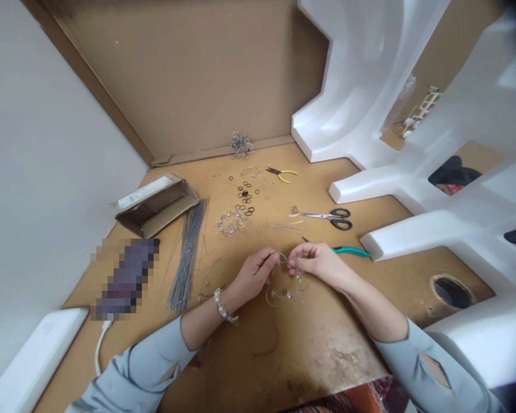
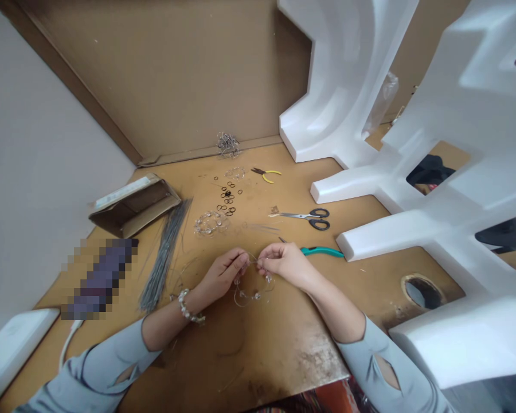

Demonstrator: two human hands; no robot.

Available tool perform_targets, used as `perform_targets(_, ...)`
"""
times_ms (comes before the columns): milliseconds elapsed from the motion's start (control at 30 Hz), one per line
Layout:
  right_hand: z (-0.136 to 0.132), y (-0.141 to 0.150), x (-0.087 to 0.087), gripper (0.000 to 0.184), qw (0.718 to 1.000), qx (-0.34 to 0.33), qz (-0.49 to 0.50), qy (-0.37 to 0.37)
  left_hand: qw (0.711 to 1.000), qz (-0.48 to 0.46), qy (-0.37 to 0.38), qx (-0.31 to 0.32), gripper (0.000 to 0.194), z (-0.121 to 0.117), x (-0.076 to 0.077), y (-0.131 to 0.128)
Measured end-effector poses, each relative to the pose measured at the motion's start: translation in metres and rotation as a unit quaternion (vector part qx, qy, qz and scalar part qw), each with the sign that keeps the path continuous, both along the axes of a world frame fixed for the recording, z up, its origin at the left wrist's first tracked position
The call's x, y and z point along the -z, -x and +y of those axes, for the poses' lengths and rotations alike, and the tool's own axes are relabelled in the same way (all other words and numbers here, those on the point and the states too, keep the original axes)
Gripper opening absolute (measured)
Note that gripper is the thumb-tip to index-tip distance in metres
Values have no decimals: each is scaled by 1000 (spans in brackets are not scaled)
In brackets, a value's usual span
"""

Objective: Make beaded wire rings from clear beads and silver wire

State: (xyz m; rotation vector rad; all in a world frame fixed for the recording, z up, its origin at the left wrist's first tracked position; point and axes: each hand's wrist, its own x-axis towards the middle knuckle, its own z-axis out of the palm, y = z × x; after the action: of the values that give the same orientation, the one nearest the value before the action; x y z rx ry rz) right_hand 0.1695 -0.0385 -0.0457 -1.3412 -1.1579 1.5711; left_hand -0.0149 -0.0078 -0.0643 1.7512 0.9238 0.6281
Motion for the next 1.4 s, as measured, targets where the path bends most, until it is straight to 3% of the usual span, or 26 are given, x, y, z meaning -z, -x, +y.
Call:
perform_targets(333,-2,6,-1,10,999,14,-35,-17,999,20,-48,7,36,-1,-1,0)
perform_targets(567,-3,0,-2,8,997,-8,-79,-22,999,12,-35,2,36,-3,3,-2)
perform_targets(900,-5,1,6,10,989,-26,-116,-84,1000,-2,-16,16,36,-1,2,-1)
perform_targets(1400,-8,1,14,14,972,-49,-184,-136,999,23,-38,18,36,-4,0,-2)
